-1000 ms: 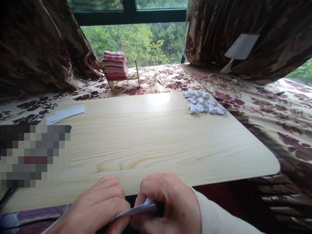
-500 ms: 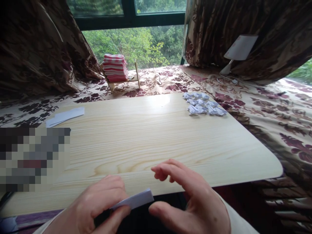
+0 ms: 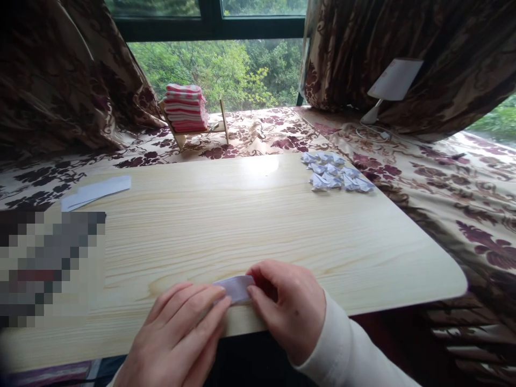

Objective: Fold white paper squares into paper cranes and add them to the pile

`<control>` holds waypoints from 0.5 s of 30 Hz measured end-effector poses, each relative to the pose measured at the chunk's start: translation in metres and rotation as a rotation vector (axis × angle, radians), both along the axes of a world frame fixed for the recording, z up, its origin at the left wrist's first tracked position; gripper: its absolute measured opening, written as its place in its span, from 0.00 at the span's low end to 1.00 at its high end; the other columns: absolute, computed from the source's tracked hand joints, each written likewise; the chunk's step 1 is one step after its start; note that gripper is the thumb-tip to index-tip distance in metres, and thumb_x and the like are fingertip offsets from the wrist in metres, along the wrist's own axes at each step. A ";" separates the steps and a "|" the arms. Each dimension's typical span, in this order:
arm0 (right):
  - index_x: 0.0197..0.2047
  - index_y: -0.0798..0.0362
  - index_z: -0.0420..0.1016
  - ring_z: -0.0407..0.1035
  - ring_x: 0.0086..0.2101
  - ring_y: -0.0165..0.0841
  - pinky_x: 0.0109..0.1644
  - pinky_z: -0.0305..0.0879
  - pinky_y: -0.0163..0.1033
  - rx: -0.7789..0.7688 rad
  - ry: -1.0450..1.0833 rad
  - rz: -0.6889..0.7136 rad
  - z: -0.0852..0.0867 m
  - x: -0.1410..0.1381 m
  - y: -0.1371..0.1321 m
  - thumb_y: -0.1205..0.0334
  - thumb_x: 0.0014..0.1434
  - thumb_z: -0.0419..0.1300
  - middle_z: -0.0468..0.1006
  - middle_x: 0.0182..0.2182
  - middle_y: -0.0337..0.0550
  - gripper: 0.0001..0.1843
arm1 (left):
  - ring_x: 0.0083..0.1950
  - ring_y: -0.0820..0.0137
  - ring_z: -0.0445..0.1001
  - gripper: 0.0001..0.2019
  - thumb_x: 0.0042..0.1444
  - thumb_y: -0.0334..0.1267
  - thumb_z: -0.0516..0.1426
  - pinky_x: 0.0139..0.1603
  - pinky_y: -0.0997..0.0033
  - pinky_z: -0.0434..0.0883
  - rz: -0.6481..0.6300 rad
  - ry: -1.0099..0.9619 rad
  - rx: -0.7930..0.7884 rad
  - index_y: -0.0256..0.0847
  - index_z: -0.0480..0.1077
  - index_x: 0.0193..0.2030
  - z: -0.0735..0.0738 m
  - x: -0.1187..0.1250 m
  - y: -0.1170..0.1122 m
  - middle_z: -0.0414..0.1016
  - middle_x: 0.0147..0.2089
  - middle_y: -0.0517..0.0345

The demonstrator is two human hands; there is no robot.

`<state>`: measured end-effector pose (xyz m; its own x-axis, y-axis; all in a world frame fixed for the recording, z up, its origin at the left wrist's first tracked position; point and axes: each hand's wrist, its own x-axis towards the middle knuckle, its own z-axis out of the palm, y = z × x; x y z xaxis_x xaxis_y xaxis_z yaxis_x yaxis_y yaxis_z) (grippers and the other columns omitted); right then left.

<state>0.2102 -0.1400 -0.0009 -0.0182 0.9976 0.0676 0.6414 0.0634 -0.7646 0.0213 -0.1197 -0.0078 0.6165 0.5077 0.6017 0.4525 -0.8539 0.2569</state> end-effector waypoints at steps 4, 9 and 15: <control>0.45 0.56 0.71 0.69 0.26 0.30 0.30 0.67 0.35 0.199 -0.222 -0.030 -0.002 0.005 -0.006 0.66 0.56 0.53 0.74 0.25 0.40 0.13 | 0.48 0.65 0.71 0.11 0.57 0.30 0.53 0.55 0.60 0.61 0.036 0.146 -0.057 0.37 0.72 0.46 -0.009 -0.001 -0.002 0.76 0.46 0.54; 0.52 0.53 0.68 0.69 0.29 0.29 0.32 0.67 0.35 0.488 -0.438 0.106 -0.010 0.007 -0.031 0.72 0.57 0.52 0.76 0.32 0.45 0.19 | 0.48 0.68 0.71 0.11 0.59 0.34 0.51 0.57 0.61 0.59 0.034 0.119 -0.022 0.39 0.73 0.44 -0.012 -0.003 0.000 0.77 0.45 0.57; 0.50 0.54 0.72 0.68 0.25 0.32 0.28 0.66 0.39 0.511 -0.664 0.241 -0.026 0.000 -0.036 0.60 0.57 0.57 0.76 0.27 0.43 0.17 | 0.49 0.70 0.71 0.11 0.59 0.35 0.52 0.62 0.63 0.54 0.024 0.125 0.000 0.40 0.73 0.45 -0.021 -0.006 0.001 0.78 0.46 0.60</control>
